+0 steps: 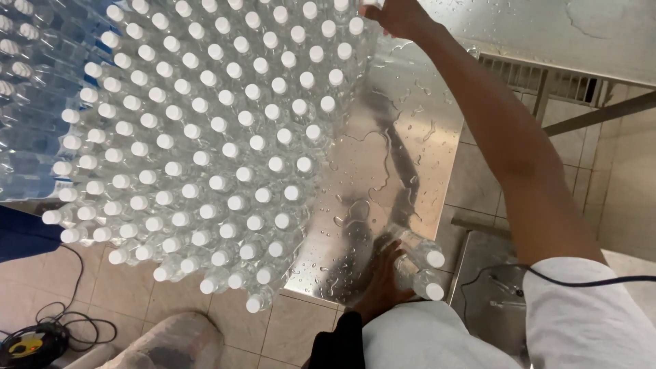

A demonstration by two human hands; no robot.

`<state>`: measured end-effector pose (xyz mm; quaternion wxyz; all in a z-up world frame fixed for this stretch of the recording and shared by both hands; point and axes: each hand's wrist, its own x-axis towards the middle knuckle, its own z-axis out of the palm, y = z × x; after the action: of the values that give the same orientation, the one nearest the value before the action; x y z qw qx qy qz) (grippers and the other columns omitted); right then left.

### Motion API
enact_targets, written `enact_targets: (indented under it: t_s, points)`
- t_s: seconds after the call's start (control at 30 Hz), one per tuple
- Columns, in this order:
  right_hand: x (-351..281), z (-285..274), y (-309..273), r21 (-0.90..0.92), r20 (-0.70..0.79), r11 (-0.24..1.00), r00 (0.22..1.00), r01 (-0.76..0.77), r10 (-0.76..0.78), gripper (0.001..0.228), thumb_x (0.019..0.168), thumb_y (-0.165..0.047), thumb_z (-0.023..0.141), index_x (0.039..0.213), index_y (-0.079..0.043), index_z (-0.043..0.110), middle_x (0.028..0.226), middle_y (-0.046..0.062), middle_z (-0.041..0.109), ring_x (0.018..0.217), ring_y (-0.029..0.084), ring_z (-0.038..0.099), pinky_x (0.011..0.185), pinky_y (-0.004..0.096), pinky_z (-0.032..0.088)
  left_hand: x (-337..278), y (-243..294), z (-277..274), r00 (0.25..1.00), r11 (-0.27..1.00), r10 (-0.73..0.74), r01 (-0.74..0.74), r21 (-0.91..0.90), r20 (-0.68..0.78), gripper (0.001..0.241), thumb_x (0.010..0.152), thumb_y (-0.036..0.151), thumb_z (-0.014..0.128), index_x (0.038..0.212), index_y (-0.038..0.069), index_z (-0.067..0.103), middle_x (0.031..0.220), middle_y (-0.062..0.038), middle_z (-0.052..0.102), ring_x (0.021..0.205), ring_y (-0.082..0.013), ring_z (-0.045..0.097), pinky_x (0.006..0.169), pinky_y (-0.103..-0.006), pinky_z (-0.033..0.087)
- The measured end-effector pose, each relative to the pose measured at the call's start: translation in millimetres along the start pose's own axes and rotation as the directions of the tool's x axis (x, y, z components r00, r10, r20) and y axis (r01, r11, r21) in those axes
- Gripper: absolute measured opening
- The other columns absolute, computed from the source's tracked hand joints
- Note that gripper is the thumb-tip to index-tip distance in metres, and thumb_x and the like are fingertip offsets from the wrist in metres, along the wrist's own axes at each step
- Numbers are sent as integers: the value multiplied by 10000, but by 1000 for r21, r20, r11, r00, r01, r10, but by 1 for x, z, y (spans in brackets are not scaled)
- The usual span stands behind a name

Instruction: Manually placing and securing plastic caps onto water bottles on a production table.

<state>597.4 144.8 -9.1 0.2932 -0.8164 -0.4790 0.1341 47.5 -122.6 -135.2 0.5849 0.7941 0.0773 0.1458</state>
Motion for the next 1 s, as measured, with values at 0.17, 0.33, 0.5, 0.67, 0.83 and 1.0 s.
enact_targets:
  t_s: [0.17,0.33,0.5,0.67,0.83,1.0]
  points:
    - [-130,-61,-43,72,202,987,971,-142,125,592,1213,-366,607,1631,10,421,1010,198,771,809,330,740,665,488,565,3,24,-18,999,999,38,-38,-36,-12,785,780,103,856,1466,60,477,1669,-218,402,1550,-421,403,1261,-538,433]
    - [-291,-99,-49,-10,352,975,912,-221,210,449,1169,-299,570,1549,-63,596,1094,158,793,949,276,748,857,480,559,-6,9,-39,961,968,-238,224,110,138,836,708,146,954,1469,81,613,1479,-129,677,1434,-358,565,1220,-471,461]
    - [-423,-116,-41,66,325,909,870,-411,370,490,1150,-377,488,1509,-82,646,1135,149,800,985,272,785,911,439,599,-32,-16,-73,831,800,-547,480,-359,-106,803,886,366,727,1586,94,441,1406,-192,684,1280,-369,695,1077,-535,605]
    - [-478,-114,-71,118,207,816,818,-566,537,424,1182,-337,523,1443,-63,713,1127,187,808,958,312,788,924,444,589,-7,4,-108,806,577,-590,386,-720,-41,701,953,531,685,1502,131,507,1215,-173,776,1004,-316,822,839,-521,692]
    - [-481,-101,-107,31,257,941,913,-336,317,482,1064,-456,551,1423,-183,721,1212,80,837,1073,248,816,892,410,607,3,27,-116,796,585,-606,448,-677,3,639,970,594,594,1414,137,631,1280,-143,810,1036,-347,823,964,-621,630]
    - [-440,-69,-183,205,318,967,945,-152,81,316,1107,-199,644,1385,-79,734,1200,250,786,1105,437,772,966,548,621,-11,-2,-96,853,477,-516,363,-800,79,728,1010,598,662,1523,96,539,1395,-279,720,1131,-413,789,869,-519,686]
